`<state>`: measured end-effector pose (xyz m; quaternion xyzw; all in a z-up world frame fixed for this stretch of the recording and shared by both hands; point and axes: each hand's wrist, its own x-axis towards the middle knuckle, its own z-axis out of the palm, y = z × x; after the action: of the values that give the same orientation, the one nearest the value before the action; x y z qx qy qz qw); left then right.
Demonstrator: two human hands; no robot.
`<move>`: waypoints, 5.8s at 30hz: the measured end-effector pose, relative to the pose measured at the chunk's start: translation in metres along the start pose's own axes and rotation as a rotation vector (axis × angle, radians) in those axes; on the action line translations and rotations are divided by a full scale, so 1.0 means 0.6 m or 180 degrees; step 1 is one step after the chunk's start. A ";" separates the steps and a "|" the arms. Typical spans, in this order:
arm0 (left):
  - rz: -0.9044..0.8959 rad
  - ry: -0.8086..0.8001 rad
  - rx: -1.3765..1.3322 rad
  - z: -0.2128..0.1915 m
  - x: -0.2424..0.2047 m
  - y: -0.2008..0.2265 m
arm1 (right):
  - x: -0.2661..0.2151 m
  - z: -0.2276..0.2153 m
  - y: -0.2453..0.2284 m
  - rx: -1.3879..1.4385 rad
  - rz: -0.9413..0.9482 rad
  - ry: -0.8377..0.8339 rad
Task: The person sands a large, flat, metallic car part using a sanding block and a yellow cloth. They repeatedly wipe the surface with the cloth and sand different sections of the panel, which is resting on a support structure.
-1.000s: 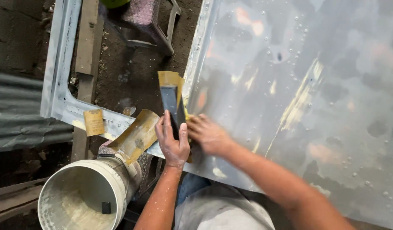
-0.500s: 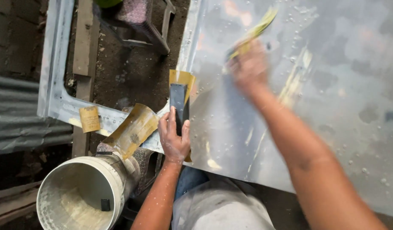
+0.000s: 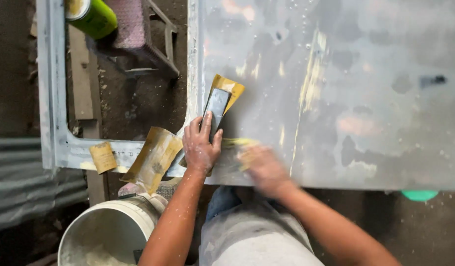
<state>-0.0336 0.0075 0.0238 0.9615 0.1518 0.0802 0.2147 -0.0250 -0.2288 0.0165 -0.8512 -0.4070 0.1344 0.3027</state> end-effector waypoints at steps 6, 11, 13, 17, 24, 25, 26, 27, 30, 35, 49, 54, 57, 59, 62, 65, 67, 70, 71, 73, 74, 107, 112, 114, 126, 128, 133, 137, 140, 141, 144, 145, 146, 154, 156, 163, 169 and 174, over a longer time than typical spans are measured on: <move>0.0111 -0.0168 -0.0215 -0.029 -0.041 -0.040 | -0.066 0.011 0.125 -0.1169 0.1314 0.1299; 0.0290 -0.0103 -0.0166 -0.049 -0.065 -0.063 | 0.048 0.145 -0.026 -0.0649 0.1264 0.1550; 0.0389 -0.0125 -0.0190 -0.055 -0.059 -0.064 | 0.080 0.224 -0.070 -0.0530 0.0827 0.1503; 0.0532 -0.0165 -0.0134 -0.063 -0.043 -0.061 | 0.075 0.255 -0.109 -0.1112 0.0751 0.0355; 0.0530 -0.0901 0.0078 -0.015 -0.038 -0.050 | -0.184 0.062 0.084 -0.1109 0.1883 0.1064; 0.0539 -0.0894 0.0070 0.000 -0.038 -0.045 | -0.191 0.049 0.118 -0.1119 0.1884 0.1073; 0.0572 -0.1019 0.0138 0.015 -0.037 -0.040 | -0.199 0.037 0.152 -0.1290 0.2297 0.1279; 0.0605 -0.1144 0.0207 0.031 -0.036 -0.033 | -0.208 0.024 0.187 -0.1458 0.2710 0.1486; 0.0892 -0.0924 0.0210 0.062 -0.038 -0.005 | -0.171 0.028 0.250 -0.0940 0.3449 0.1987; 0.1139 -0.0759 0.0084 0.051 -0.032 0.050 | -0.049 0.032 0.275 -0.1016 0.3131 0.2065; 0.1602 -0.0607 0.0111 0.164 0.081 0.160 | 0.329 -0.102 0.348 0.0178 0.1128 0.0888; 0.1434 -0.1384 -0.0563 0.102 0.160 0.161 | 0.227 -0.191 0.265 0.0283 0.0390 0.0263; 0.0550 -0.1219 -0.0804 0.112 0.203 0.091 | 0.169 -0.225 0.227 -0.0677 -0.0247 -0.0148; 0.0687 -0.1081 -0.0540 0.090 0.260 0.129 | 0.124 -0.197 0.234 -0.0863 -0.0208 -0.0236; 0.1386 -0.0985 -0.0069 0.135 0.335 0.157 | 0.058 -0.162 0.265 -0.1083 0.0193 -0.0117; 0.2069 -0.1217 0.0327 0.189 0.408 0.155 | 0.002 -0.126 0.306 -0.1243 0.1087 0.0195; 0.2201 -0.1411 0.0480 0.208 0.457 0.142 | -0.009 -0.119 0.333 -0.1400 0.1639 0.0288; 0.1010 -0.1184 0.0529 0.218 0.488 0.079 | 0.053 -0.121 0.350 -0.1154 0.2485 0.1225; 0.0643 -0.0777 0.0505 0.233 0.486 0.063 | 0.093 -0.131 0.349 -0.1069 0.2706 0.1473; 0.0278 -0.0409 0.0474 0.231 0.437 0.070 | 0.161 -0.138 0.350 -0.0982 0.2958 0.1698; 0.0557 -0.0326 0.0504 0.214 0.403 0.094 | 0.201 -0.139 0.357 -0.0951 0.3004 0.1846; 0.1524 -0.1027 0.0309 0.231 0.611 0.069 | 0.295 -0.176 0.396 -0.0616 0.3110 0.3023; 0.0166 -0.0715 0.0532 0.352 0.731 0.113 | 0.292 -0.171 0.399 -0.0678 0.3132 0.2980; 0.1428 -0.0358 0.0101 0.438 0.691 0.156 | 0.291 -0.168 0.403 -0.0723 0.3132 0.2995; 0.2641 -0.1587 0.0379 0.166 0.358 0.024 | 0.287 -0.172 0.401 -0.0619 0.3079 0.3018; 0.1797 -0.1736 0.0942 0.167 0.508 0.015 | 0.289 -0.169 0.404 -0.0649 0.3052 0.3005; -0.0062 -0.1306 0.0617 0.216 0.686 0.003 | 0.278 -0.161 0.417 -0.0832 0.2952 0.2961; 0.0714 -0.1046 0.0208 0.229 0.569 0.033 | 0.283 -0.159 0.426 -0.0921 0.2909 0.2985; 0.1427 -0.1571 -0.0002 0.171 0.364 0.054 | 0.278 -0.158 0.424 -0.0933 0.2928 0.2980; 0.1755 -0.1843 -0.0022 0.155 0.291 0.052 | 0.278 -0.158 0.423 -0.0919 0.2932 0.2970; 0.2374 -0.2319 -0.0575 0.102 0.140 0.035 | 0.275 -0.155 0.431 -0.0942 0.2884 0.2994; 0.2379 -0.2319 -0.0581 0.098 0.138 0.022 | 0.275 -0.156 0.434 -0.0949 0.2887 0.2995; 0.2369 -0.2230 -0.0704 0.093 0.133 0.007 | 0.273 -0.155 0.436 -0.0989 0.2839 0.2989; 0.1153 -0.1464 0.0417 0.170 0.463 -0.039 | 0.260 -0.147 0.414 -0.1231 0.2596 0.2677; 0.0633 -0.1378 0.0391 0.178 0.495 -0.015 | 0.260 -0.145 0.364 -0.1166 0.2387 0.2267; 0.1708 -0.1216 0.0028 0.143 0.196 0.024 | 0.158 -0.090 0.239 -0.1006 0.1806 0.1801; 0.2249 -0.1559 -0.0054 0.066 -0.066 -0.029 | -0.005 -0.090 0.207 -0.1037 0.1156 0.1120; 0.0640 -0.0605 0.0617 0.107 -0.079 -0.049 | -0.139 -0.081 0.266 -0.1420 0.1673 0.1361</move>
<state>-0.0719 -0.0077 -0.0508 0.9913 0.0409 -0.0050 0.1253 0.0431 -0.3906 -0.0467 -0.9799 -0.1226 -0.0645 0.1438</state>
